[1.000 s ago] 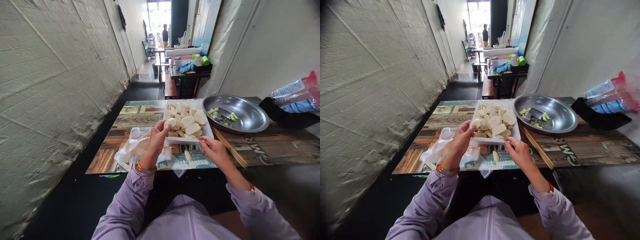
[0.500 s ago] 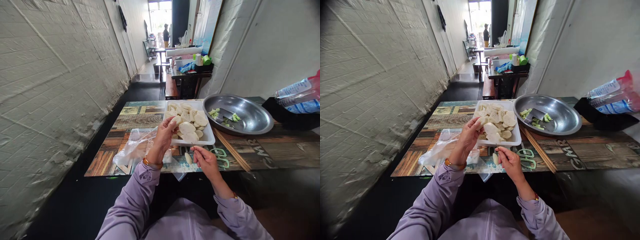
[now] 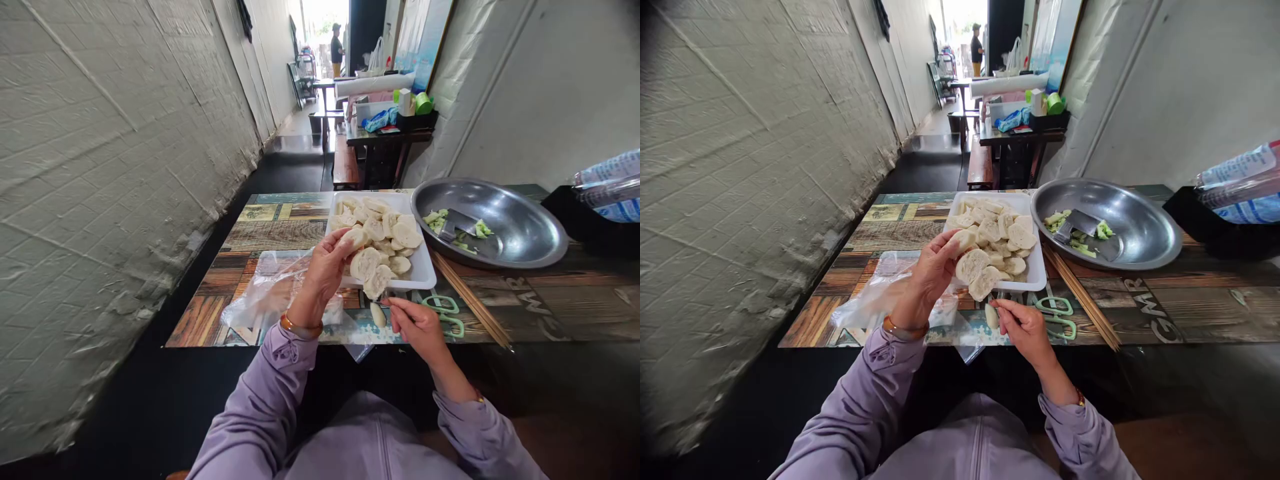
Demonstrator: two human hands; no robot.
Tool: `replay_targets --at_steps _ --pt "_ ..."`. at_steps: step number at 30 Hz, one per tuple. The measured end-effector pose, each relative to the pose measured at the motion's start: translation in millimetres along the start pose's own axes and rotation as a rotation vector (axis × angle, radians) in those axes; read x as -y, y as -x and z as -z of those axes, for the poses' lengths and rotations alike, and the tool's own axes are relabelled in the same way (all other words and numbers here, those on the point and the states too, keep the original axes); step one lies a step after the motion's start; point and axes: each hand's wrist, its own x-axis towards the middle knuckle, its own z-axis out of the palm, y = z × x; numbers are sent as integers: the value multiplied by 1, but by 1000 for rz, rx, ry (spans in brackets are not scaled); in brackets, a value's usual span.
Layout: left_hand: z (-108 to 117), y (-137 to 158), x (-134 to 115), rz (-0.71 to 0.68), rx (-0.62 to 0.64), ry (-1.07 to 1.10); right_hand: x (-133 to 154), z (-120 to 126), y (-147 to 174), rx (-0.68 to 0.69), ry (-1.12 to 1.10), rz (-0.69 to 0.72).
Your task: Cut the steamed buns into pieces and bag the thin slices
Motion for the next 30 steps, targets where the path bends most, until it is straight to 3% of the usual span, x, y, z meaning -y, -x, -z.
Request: replay_targets --at_steps 12,30 --pt "-8 3 6 -128 -73 -148 -11 -8 2 -95 44 18" --pt "-2 2 9 -164 -78 -170 17 -7 8 -118 12 -122"
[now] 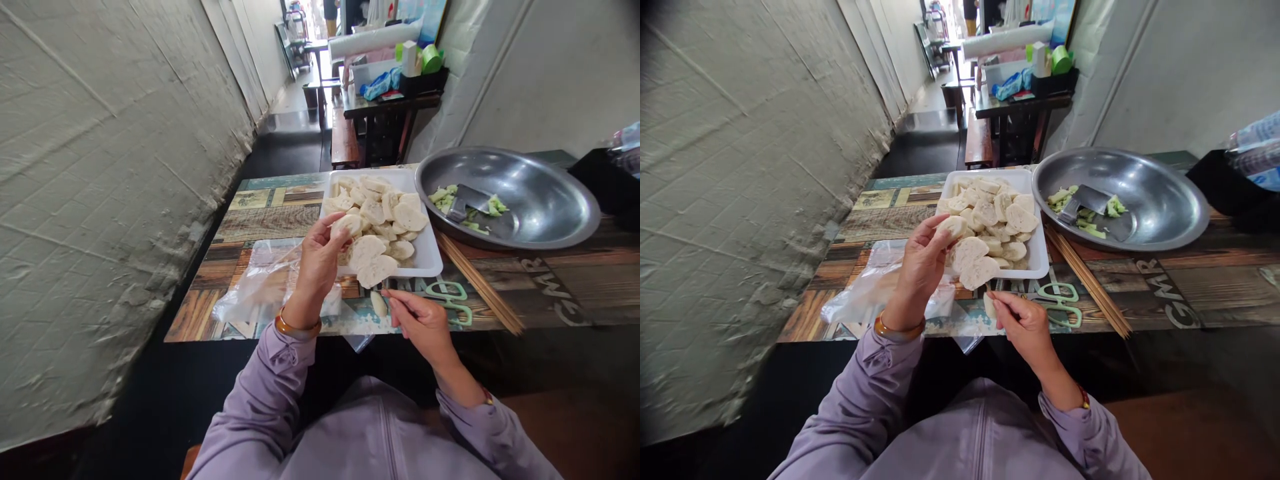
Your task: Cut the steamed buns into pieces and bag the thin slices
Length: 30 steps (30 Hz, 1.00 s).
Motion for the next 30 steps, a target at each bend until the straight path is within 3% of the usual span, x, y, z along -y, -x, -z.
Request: replay_targets --at_steps 30 --pt "-1 5 -7 24 111 7 15 3 10 -49 90 2"
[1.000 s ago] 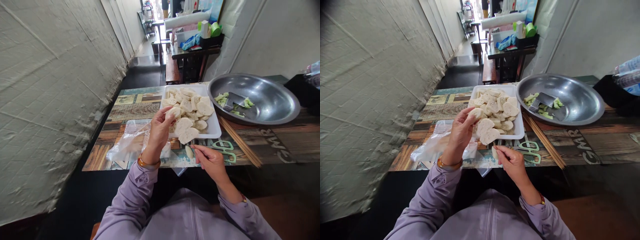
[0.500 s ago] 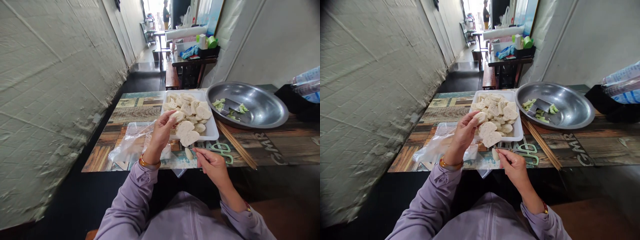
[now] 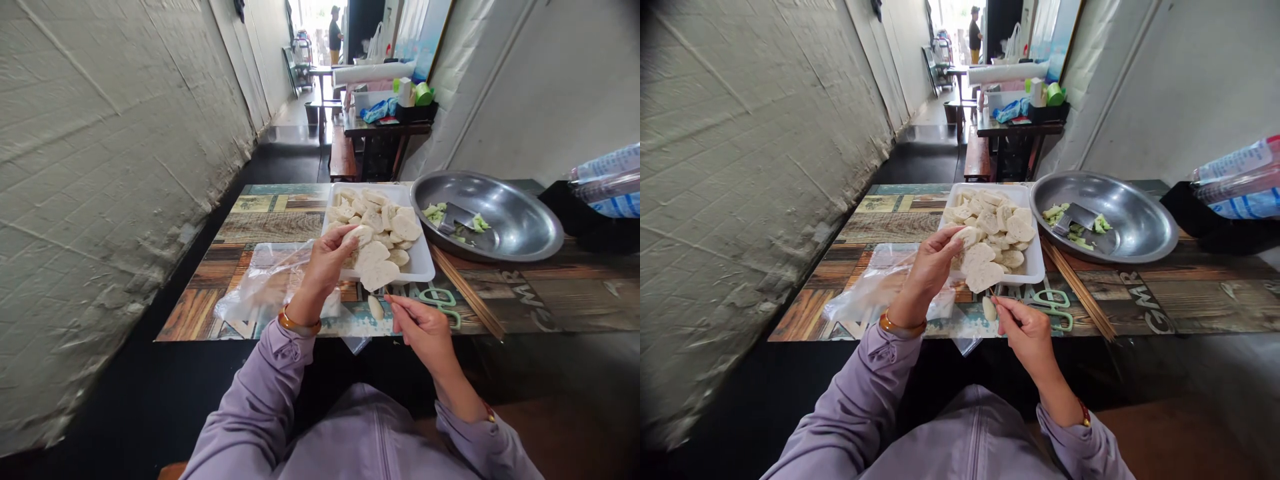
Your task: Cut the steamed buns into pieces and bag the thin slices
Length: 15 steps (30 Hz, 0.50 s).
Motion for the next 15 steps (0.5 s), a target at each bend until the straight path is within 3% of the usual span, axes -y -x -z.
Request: replay_targets --at_steps 10,15 --pt "1 0 1 30 25 21 -2 -2 -9 -14 82 151" --pt "0 2 1 33 29 10 2 -6 -13 -12 95 148"
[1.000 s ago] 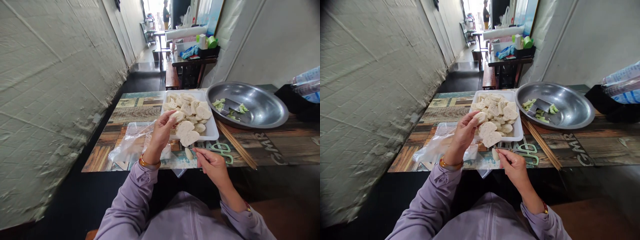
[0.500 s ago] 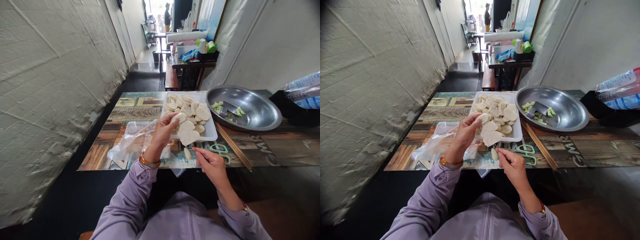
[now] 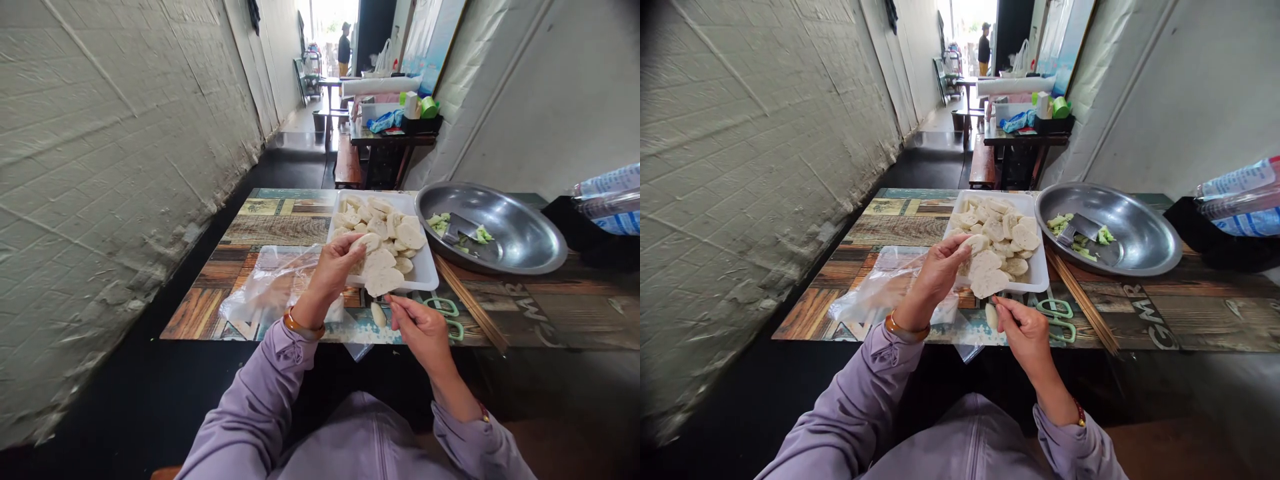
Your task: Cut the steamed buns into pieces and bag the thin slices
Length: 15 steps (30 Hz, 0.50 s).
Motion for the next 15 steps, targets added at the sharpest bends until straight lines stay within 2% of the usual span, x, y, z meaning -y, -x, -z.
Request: replay_targets --at_steps 5,9,15 --pt "3 2 -5 32 37 21 -1 1 2 7 -19 -18" --pt "3 8 -10 45 42 120 -5 4 7 0 -62 1" --pt "-9 22 -13 31 -10 163 -9 3 13 -10 -61 68"
